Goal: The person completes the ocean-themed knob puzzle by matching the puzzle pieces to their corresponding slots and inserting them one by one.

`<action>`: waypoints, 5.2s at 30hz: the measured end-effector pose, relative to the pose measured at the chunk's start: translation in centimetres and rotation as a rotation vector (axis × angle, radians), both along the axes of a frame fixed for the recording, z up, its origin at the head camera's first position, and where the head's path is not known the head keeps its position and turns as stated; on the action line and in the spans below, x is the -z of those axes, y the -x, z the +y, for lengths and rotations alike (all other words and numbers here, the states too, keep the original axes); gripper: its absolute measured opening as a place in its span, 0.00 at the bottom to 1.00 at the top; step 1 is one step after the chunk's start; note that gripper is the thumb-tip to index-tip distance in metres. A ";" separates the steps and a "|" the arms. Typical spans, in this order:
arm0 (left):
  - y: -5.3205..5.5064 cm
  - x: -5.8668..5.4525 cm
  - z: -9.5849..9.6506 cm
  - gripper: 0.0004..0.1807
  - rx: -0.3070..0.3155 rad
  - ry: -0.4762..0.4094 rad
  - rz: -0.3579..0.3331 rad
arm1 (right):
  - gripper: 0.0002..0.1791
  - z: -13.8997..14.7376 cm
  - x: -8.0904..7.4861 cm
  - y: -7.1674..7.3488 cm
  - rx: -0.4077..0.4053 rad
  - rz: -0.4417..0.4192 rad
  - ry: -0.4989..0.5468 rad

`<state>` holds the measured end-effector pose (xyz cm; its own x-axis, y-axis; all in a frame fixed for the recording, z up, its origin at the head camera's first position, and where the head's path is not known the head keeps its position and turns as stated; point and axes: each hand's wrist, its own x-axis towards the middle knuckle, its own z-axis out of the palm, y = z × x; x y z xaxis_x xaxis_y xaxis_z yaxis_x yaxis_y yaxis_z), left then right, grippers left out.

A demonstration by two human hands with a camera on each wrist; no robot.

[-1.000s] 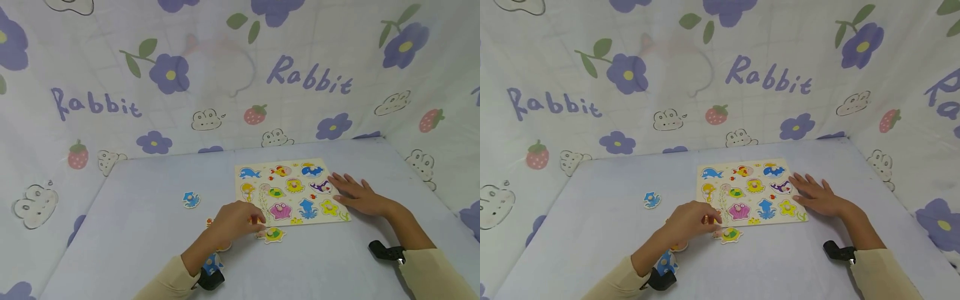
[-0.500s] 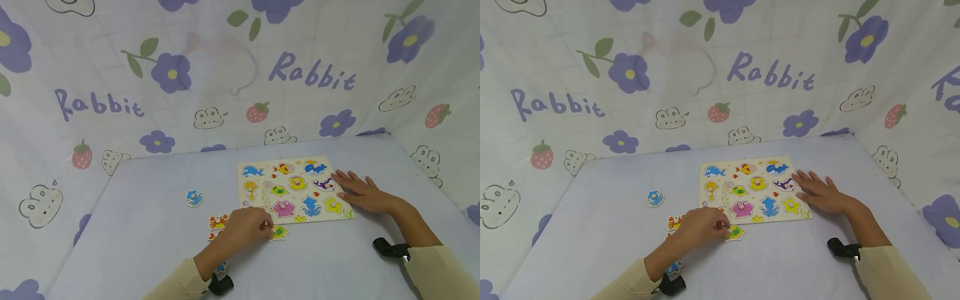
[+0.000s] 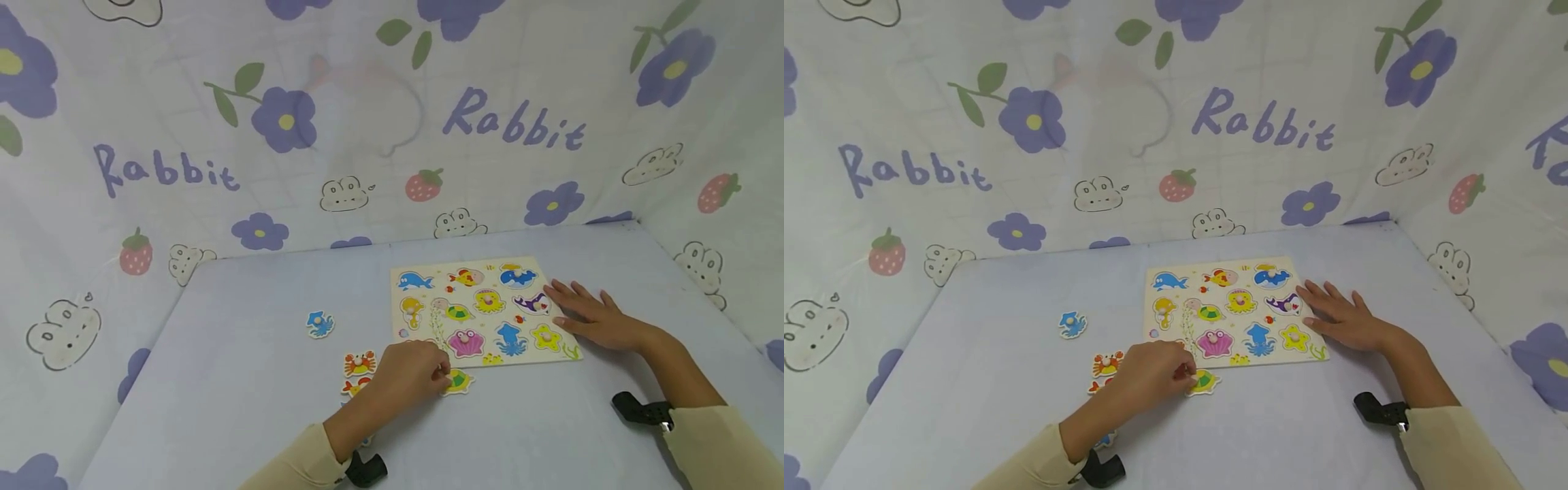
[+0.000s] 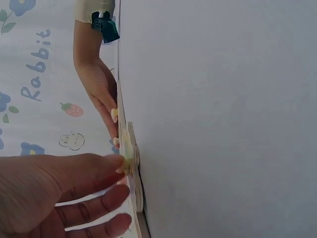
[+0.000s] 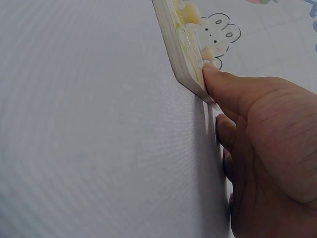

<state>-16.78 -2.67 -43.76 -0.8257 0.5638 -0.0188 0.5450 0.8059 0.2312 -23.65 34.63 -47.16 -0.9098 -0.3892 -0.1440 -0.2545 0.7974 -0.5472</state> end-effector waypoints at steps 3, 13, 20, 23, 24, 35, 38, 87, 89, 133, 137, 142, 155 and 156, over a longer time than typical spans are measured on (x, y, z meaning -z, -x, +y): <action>0.0 -0.2 0.0 0.07 0.011 0.007 0.009 | 0.41 0.0 0.0 -0.1 -0.001 -0.001 0.002; 0.0 0.2 0.4 0.07 0.038 0.002 -0.091 | 0.41 -0.2 -0.3 -0.3 -0.004 0.012 -0.001; -0.2 0.1 0.4 0.07 0.066 -0.037 -0.141 | 0.40 -0.3 -0.3 -0.2 -0.004 0.016 -0.002; -0.2 0.2 0.3 0.06 0.071 -0.052 -0.155 | 0.40 -0.3 -0.2 -0.2 -0.008 0.014 0.003; -0.2 0.2 0.3 0.06 0.071 -0.056 -0.154 | 0.40 -0.2 -0.2 -0.2 -0.007 0.013 0.002; -0.2 0.4 0.2 0.09 0.056 -0.065 -0.112 | 0.41 -0.1 0.1 -0.1 -0.003 0.011 -0.002; -0.1 0.5 0.2 0.09 0.063 -0.061 -0.094 | 0.41 -0.1 0.0 -0.1 -0.003 0.007 0.000; 11.9 -0.3 2.0 0.10 -0.094 -0.036 0.037 | 0.40 -0.2 0.6 -0.3 0.008 0.035 -0.008; 12.1 -0.2 2.2 0.10 -0.095 -0.026 0.047 | 0.40 -0.1 0.6 -0.3 0.009 0.038 -0.009; 12.6 0.2 2.8 0.09 -0.124 -0.033 -0.054 | 0.41 0.1 0.3 -0.2 0.014 0.037 -0.017; 11.8 -0.6 1.9 0.10 -0.103 -0.056 -0.035 | 0.40 0.2 0.3 -0.2 0.015 0.032 -0.019; 10.8 -2.3 0.3 0.11 -0.090 -0.088 -0.021 | 0.40 0.2 0.3 -0.2 0.020 0.025 -0.011; 8.0 -3.2 -6.4 0.09 -0.230 -0.144 0.016 | 0.41 0.0 0.1 -0.2 0.019 0.021 -0.011; 7.7 -3.2 -7.1 0.09 -0.252 -0.155 0.013 | 0.41 0.0 0.3 -0.2 0.018 0.024 -0.011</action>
<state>-24.51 -9.76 -40.57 -0.9396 0.3363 0.0631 0.3360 0.8718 0.3565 -23.45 34.61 -47.43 -0.9198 -0.3716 -0.1262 -0.2533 0.8077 -0.5325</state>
